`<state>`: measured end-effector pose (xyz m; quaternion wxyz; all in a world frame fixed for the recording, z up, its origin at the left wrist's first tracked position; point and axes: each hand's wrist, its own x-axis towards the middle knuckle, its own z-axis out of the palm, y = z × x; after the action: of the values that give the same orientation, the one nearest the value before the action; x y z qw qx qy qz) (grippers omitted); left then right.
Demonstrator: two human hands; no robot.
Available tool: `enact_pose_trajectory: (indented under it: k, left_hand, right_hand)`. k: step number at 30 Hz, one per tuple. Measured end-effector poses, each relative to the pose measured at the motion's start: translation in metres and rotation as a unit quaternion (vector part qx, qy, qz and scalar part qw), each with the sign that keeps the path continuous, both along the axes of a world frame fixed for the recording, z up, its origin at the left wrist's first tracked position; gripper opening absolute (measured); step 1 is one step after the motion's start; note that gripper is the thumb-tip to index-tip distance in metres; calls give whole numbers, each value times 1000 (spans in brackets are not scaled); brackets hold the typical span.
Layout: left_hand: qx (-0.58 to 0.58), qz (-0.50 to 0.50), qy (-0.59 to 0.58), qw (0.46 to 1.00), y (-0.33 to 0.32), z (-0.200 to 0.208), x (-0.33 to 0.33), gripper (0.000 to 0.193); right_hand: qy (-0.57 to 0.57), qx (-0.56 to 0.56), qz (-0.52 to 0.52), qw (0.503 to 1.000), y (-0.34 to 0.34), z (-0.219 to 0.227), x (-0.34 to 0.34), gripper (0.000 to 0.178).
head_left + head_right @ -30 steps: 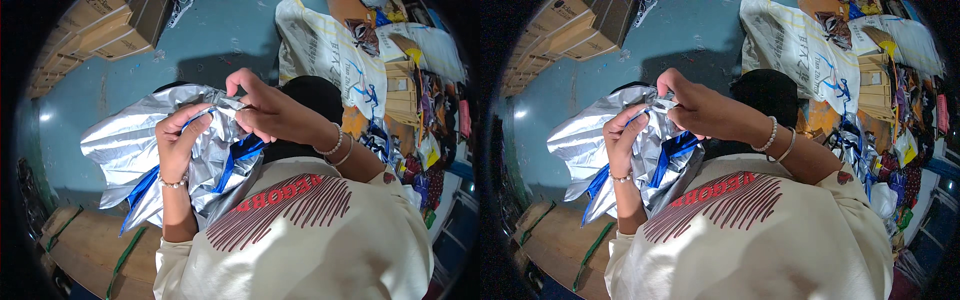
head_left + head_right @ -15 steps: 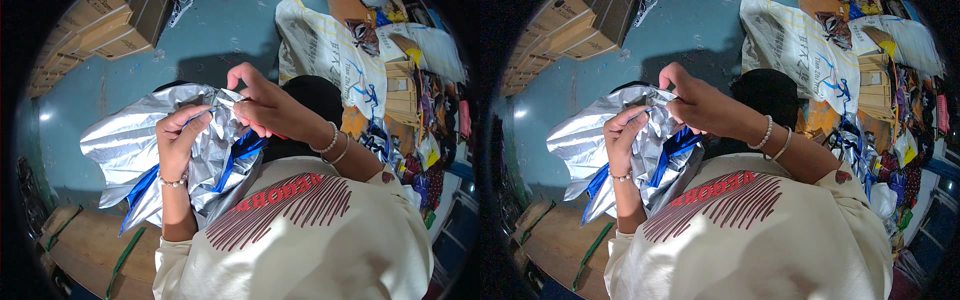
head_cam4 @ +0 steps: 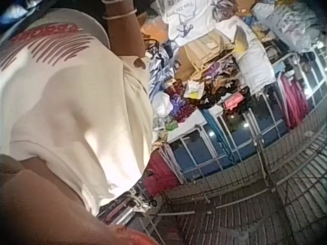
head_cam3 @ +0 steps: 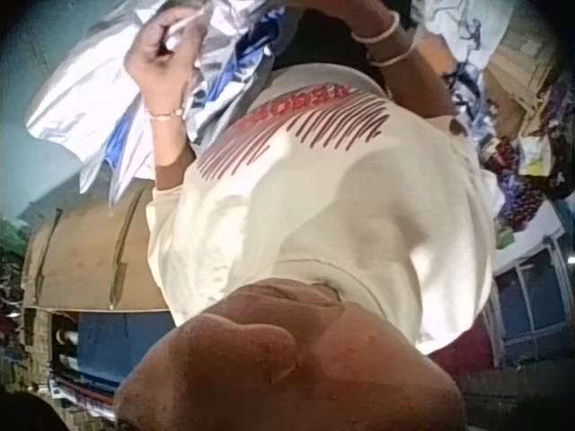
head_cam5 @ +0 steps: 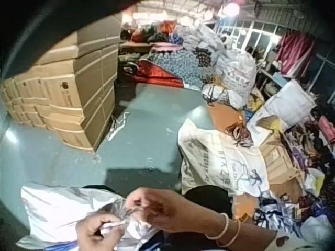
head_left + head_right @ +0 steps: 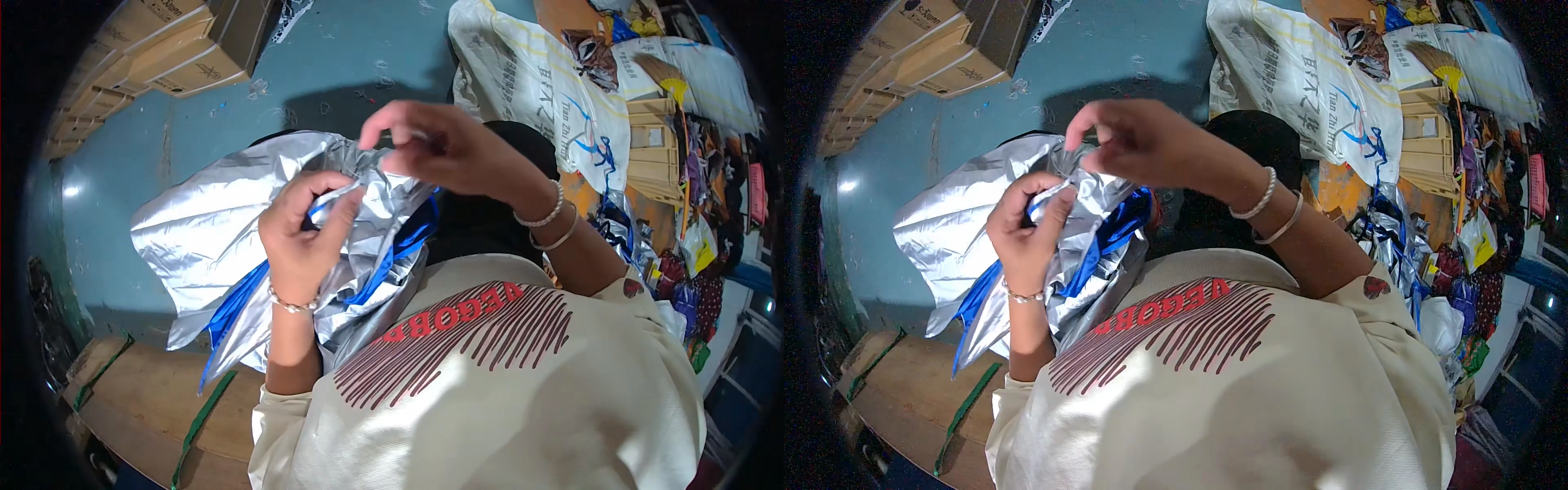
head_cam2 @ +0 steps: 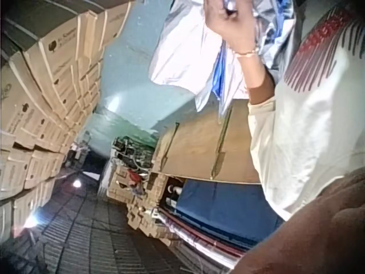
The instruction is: Labeling and preparing silver foil bags for shipping or storage.
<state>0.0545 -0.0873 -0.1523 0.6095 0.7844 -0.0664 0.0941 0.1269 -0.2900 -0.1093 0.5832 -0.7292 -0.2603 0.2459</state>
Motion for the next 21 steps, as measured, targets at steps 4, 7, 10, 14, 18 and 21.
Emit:
enact_pose_trajectory:
  k: [4, 7, 10, 14, 18, 21]
  left_hand:
    - [80, 21, -81, 993, -5, 3, -1, 13]
    - [105, 41, -108, 988, -6, 4, -2, 14]
    - [108, 42, -133, 984, -5, 3, -2, 13]
    - [105, 47, -132, 985, -7, 7, -3, 13]
    - [85, 48, -101, 990, -7, 9, -4, 13]
    - [32, 39, -37, 998, -5, 6, -6, 14]
  right_hand:
    - [-62, -57, 10, 996, 11, -6, -6, 15]
    - [-95, -82, 19, 992, 12, -10, -8, 14]
    - [20, 67, 8, 998, 6, -13, -6, 10]
    - [77, 123, 4, 989, 5, -13, -8, 9]
    - [121, 140, 9, 983, 3, -10, -8, 9]
    - [197, 169, 23, 966, 1, -6, -6, 9]
